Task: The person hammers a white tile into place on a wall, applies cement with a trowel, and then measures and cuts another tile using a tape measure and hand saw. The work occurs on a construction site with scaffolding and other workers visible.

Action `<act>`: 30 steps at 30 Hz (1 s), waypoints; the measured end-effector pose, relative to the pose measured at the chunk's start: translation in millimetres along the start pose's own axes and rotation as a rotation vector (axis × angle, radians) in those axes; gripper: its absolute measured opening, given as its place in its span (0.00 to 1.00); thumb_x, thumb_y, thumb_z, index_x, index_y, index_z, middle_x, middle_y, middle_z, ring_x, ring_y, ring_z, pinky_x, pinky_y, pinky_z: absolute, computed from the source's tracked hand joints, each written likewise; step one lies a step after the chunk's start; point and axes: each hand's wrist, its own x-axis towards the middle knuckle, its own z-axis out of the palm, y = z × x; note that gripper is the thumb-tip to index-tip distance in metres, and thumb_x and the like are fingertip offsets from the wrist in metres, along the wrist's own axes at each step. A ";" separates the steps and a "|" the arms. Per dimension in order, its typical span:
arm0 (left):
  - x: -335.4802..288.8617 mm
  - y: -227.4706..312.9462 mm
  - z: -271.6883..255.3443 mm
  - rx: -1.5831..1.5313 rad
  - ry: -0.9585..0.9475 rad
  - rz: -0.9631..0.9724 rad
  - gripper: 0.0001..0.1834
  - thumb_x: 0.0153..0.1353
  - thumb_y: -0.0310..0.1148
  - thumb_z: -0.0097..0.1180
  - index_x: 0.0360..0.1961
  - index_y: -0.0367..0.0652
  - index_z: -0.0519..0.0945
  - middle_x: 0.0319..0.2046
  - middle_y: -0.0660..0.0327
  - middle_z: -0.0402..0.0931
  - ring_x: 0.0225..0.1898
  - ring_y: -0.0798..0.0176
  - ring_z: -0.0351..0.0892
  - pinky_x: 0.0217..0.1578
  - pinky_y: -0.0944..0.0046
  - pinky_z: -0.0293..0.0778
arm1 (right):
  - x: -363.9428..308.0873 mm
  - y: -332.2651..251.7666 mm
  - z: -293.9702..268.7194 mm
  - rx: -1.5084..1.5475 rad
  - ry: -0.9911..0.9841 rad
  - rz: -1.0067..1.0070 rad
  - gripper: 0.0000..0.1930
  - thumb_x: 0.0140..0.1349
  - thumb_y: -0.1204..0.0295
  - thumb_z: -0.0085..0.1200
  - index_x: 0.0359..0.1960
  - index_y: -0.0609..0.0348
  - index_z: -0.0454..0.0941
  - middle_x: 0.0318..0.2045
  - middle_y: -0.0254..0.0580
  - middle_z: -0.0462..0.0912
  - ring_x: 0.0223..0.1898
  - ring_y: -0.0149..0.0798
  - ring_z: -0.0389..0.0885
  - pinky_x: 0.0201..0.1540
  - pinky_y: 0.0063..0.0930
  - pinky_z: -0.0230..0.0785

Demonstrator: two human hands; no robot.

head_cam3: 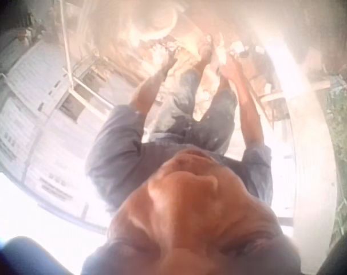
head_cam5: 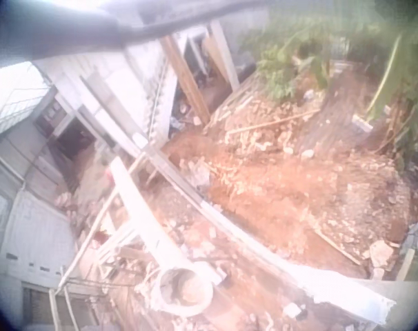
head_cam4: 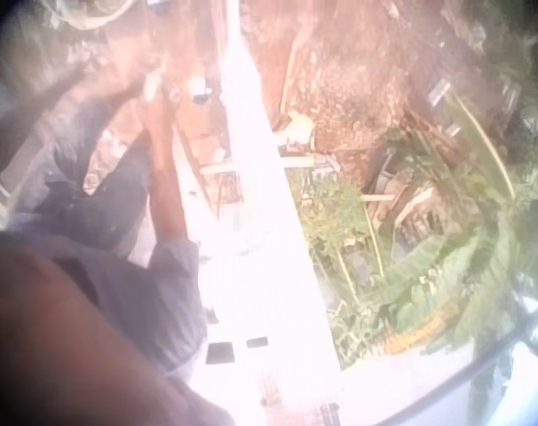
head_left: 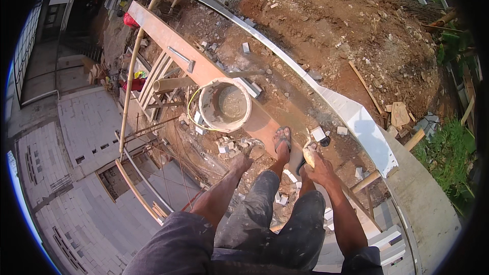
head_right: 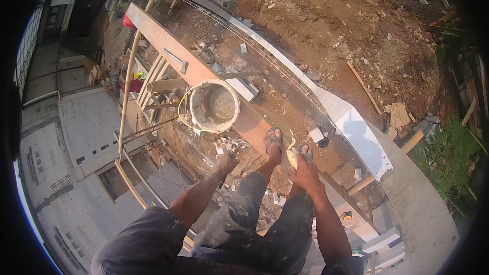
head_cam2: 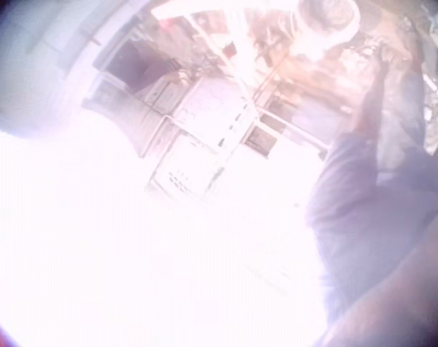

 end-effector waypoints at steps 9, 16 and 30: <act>-31.0 -36.2 5.8 -0.650 -0.012 -0.284 0.18 0.57 0.42 0.58 0.38 0.36 0.76 0.27 0.51 0.79 0.29 0.54 0.80 0.33 0.55 0.75 | 107.5 -120.6 22.1 -0.186 -0.188 -0.248 0.30 0.49 0.69 0.55 0.58 0.62 0.68 0.53 0.61 0.72 0.53 0.59 0.74 0.54 0.46 0.68; -53.3 -9.8 -16.5 -1.077 0.052 -0.372 0.09 0.61 0.36 0.54 0.32 0.41 0.74 0.19 0.65 0.70 0.17 0.70 0.67 0.18 0.66 0.63 | 174.0 -187.1 81.1 -0.293 -0.231 -0.258 0.31 0.49 0.70 0.55 0.58 0.67 0.66 0.56 0.62 0.68 0.54 0.60 0.73 0.57 0.45 0.66; -24.8 13.9 8.4 -1.618 0.276 -0.361 0.06 0.66 0.33 0.48 0.39 0.41 0.71 0.30 0.61 0.75 0.31 0.64 0.73 0.36 0.63 0.71 | 94.3 -63.1 144.9 0.334 -0.310 0.166 0.26 0.63 0.54 0.47 0.52 0.63 0.74 0.47 0.62 0.78 0.51 0.57 0.75 0.55 0.39 0.66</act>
